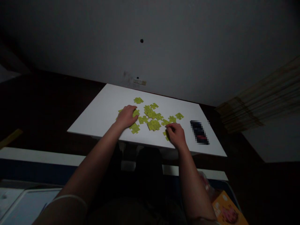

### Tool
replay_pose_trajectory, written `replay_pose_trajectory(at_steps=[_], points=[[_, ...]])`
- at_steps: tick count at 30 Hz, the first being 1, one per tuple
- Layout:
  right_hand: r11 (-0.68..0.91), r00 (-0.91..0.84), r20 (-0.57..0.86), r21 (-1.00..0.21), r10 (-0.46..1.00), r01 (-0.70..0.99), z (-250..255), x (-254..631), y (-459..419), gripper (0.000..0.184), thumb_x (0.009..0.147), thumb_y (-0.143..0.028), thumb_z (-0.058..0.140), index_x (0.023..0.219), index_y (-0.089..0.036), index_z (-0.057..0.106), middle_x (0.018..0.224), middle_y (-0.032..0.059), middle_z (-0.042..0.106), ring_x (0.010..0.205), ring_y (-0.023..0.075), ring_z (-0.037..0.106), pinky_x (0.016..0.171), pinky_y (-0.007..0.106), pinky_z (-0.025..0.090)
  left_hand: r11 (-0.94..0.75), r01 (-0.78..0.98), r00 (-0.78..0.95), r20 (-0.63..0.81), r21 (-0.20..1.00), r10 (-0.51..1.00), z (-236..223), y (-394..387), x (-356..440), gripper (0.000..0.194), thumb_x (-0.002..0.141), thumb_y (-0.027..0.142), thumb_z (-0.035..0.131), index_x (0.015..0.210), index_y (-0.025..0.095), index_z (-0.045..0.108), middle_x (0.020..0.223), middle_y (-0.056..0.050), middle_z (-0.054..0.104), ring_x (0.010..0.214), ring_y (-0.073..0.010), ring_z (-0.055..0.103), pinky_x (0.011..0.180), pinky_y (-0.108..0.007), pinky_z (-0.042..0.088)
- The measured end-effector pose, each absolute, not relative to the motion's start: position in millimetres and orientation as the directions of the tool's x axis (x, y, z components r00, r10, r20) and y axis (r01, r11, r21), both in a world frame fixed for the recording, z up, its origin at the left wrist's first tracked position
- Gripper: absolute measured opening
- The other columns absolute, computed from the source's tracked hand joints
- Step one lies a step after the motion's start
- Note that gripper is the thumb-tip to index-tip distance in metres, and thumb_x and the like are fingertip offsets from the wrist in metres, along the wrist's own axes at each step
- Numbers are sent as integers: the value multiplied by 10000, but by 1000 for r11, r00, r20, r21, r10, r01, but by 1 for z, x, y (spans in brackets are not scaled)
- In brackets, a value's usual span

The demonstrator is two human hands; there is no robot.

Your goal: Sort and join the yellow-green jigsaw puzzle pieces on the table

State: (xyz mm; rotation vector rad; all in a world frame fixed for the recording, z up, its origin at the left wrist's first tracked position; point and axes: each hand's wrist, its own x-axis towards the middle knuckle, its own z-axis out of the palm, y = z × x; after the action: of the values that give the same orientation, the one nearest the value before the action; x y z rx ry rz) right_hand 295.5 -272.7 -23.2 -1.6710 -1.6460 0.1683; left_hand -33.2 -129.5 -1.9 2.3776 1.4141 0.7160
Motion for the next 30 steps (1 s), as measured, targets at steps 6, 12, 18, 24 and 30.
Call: replay_pose_trajectory(at_steps=[6,12,18,24,30], points=[[145,93,406,-519,909,843,-19,291,-274,218,1004,-334,600,1076,-241,783,1095,113,792,1079,327,657,971,484,527,-472,788,399,257,395,880,12,-137,-24,478,1002,270,638,1467,169,677,1506,-203,666,1387,-403,594,1202,-584,500],[147,78,408,-491,909,859,-17,288,-275,192,1004,-358,633,1075,-245,770,1049,104,778,1060,329,639,964,484,521,-584,723,545,216,369,810,18,-199,36,477,1054,476,675,1439,196,692,1359,-183,753,1297,-405,656,1120,-562,540],[134,87,389,-505,917,853,-17,288,-274,181,1005,-350,622,1050,-248,765,1059,105,786,1067,334,638,975,495,518,-532,722,519,162,443,839,10,-203,52,516,1000,368,766,1475,185,682,1392,-198,764,1329,-430,678,1141,-597,535],[121,106,389,-515,915,848,-17,289,-274,192,996,-338,610,1038,-243,772,1073,110,789,1071,330,648,967,486,522,-423,599,440,162,680,883,9,-196,38,344,1044,278,672,1365,196,764,1312,-150,813,1233,-344,745,1092,-499,568],[119,119,391,-533,913,838,-19,290,-274,194,996,-324,605,1041,-250,779,1061,112,786,1060,324,660,967,489,535,-241,454,247,139,857,959,10,-181,-19,283,975,372,707,1177,212,823,956,-61,807,834,-239,705,796,-386,557]])
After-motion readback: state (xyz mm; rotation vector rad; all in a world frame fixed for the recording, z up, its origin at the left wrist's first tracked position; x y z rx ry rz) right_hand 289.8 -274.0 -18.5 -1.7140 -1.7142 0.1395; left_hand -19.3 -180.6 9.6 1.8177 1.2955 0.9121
